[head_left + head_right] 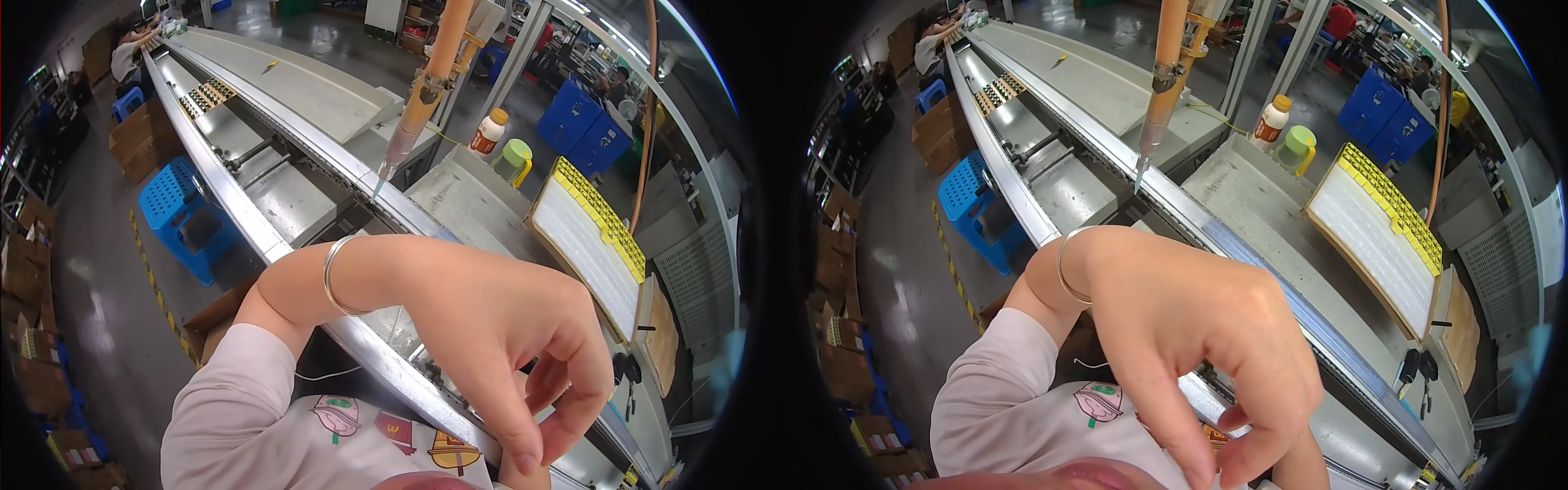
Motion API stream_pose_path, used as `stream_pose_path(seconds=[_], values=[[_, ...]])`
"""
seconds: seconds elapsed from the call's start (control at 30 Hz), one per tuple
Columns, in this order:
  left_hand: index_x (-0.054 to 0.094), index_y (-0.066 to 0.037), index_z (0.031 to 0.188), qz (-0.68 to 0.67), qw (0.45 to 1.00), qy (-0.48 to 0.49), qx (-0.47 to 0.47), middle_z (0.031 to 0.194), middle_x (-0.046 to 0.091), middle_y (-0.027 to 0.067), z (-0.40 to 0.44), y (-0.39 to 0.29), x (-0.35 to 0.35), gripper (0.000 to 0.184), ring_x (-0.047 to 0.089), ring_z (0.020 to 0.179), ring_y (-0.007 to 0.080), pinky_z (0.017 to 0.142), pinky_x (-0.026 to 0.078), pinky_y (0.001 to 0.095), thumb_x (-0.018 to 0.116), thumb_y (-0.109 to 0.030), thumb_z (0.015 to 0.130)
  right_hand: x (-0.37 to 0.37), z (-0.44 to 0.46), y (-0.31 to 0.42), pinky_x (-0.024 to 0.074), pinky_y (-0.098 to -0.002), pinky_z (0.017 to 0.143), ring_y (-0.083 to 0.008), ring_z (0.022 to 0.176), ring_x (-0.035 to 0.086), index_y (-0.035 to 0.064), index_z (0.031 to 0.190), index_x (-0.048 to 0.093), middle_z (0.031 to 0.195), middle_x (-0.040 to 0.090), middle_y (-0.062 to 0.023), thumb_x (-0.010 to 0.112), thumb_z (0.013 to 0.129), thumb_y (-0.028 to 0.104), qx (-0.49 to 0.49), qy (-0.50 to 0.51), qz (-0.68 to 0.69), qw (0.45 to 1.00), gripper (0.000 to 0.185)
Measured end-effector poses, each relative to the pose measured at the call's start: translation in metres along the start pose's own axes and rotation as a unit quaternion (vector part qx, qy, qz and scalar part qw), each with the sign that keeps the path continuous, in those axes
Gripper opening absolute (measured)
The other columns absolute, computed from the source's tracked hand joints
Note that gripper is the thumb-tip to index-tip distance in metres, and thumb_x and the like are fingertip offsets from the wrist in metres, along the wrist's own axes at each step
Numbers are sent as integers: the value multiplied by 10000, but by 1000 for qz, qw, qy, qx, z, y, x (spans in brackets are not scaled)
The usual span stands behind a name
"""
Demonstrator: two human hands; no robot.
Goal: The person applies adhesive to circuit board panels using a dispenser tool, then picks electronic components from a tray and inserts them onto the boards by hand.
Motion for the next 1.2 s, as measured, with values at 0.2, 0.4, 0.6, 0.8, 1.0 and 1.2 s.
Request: stream_pose_path(seconds=[0.2, 0.4, 0.6, 0.8, 1.0, 1.2], values=[[772, -49, 859, 83, 995, -50, -6, 830, 759, 11, 0, 3, 2, 195, 692, 724, 105, 633, 530, 254, 798, -242, 853, -15, 22, 31, 507, -361, 585, -257, 644, 654, 47, 910, 773, 751, 686, -107, 711, 861, 105, 2, 9, 16, 1000, 98], [761, -92, 812, 313, 934, -155, 76, 809, 748, -17, -2, -3, 4, 172, 705, 722, 124, 615, 519, 274, 809, -256, 840, -17, 36, 44, 493, -313, 563, -200, 617, 649, 45, 890, 789, 707, 678, -74, 672, 894, 31, -20, 19, 23, 999, 118], [728, -179, 806, 603, 681, -345, 232, 774, 699, -74, -32, -12, -6, 209, 694, 721, 164, 623, 518, 320, 861, -339, 784, -15, 35, 46, 485, -302, 551, -197, 616, 648, 40, 883, 785, 703, 672, -82, 671, 885, 28, -9, 10, 29, 999, 115], [738, -145, 975, 837, 321, -433, 90, 910, 733, 22, -205, -30, -61, 247, 695, 865, 225, 795, 536, 333, 879, -249, 801, -19, 44, 68, 540, -395, 806, -303, 941, 669, 41, 1171, 714, 1028, 696, -142, 842, 801, 213, -45, 92, -41, 994, 428], [520, -116, 1434, 691, 57, -564, -449, 1523, 450, 133, -446, -59, -109, 730, 385, 1447, 315, 1173, 345, 488, 823, -396, 832, 18, 36, 91, 452, -488, 1018, -394, 1218, 562, 46, 1380, 568, 1338, 587, -169, 909, 716, 339, -25, 148, -56, 987, 802], [446, -170, 1546, 597, -48, -534, -597, 1649, 309, 170, -537, -89, -156, 916, 166, 1558, 380, 1238, 174, 599, 795, -543, 786, 39, 46, 105, 428, -503, 1062, -410, 1319, 517, 27, 1448, 512, 1420, 538, -230, 806, 865, 245, 58, 130, -49, 989, 688]])
Point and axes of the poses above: each hand's wrist, its own z-axis towards the middle knuckle, its own x-axis out of the palm, y = z × x, the point moved 1 cm from there along z, towards the middle knuckle
